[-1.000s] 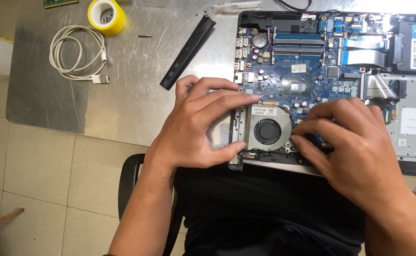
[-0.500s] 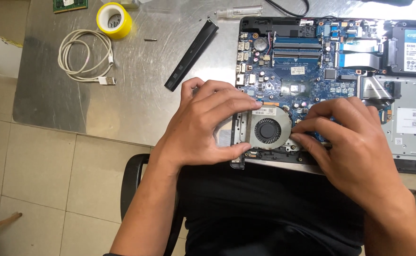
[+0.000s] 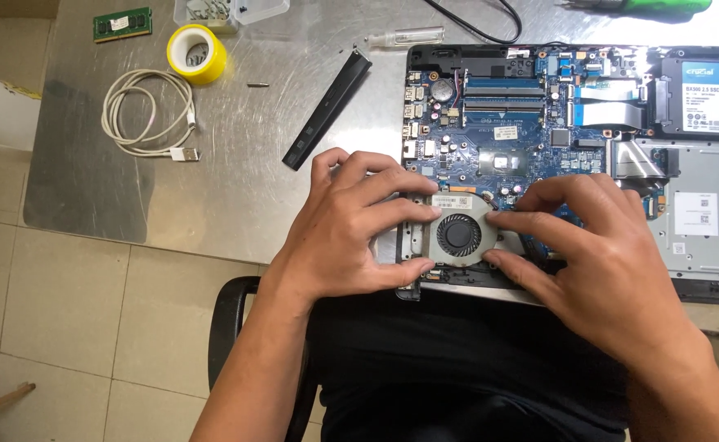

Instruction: Installing a cooling fan and connecting its power cable to a laptop motherboard on a repair bench.

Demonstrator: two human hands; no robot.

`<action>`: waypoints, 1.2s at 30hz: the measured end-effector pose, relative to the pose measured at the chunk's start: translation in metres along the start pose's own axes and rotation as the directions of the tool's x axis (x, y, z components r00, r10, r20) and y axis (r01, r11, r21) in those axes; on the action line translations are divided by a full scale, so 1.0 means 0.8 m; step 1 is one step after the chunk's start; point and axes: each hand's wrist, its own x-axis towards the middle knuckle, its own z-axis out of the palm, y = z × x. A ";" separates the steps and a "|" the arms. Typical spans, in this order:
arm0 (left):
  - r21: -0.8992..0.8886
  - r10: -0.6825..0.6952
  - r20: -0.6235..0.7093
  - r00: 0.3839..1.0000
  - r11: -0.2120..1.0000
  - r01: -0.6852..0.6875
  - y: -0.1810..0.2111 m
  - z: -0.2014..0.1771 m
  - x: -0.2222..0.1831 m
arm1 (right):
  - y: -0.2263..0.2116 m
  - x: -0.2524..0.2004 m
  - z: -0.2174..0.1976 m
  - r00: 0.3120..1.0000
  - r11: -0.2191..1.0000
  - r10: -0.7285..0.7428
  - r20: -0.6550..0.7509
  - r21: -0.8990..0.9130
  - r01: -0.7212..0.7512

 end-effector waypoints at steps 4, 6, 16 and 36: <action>0.006 0.002 -0.012 1.000 1.000 -0.002 0.001 0.001 -0.001 | -0.002 0.001 0.000 1.000 1.000 -0.005 -0.012 -0.006 0.005; 0.007 0.002 -0.016 1.000 1.000 -0.002 0.001 0.001 -0.002 | -0.002 0.001 -0.002 1.000 0.999 0.015 0.001 -0.030 -0.015; 0.003 -0.015 -0.014 1.000 1.000 0.015 0.005 -0.006 0.002 | -0.003 0.001 -0.008 1.000 0.997 -0.004 0.016 -0.080 0.006; -0.044 -0.015 -0.063 0.998 0.999 0.012 -0.001 0.000 0.000 | -0.001 -0.007 0.010 0.995 0.995 0.073 -0.073 0.073 -0.068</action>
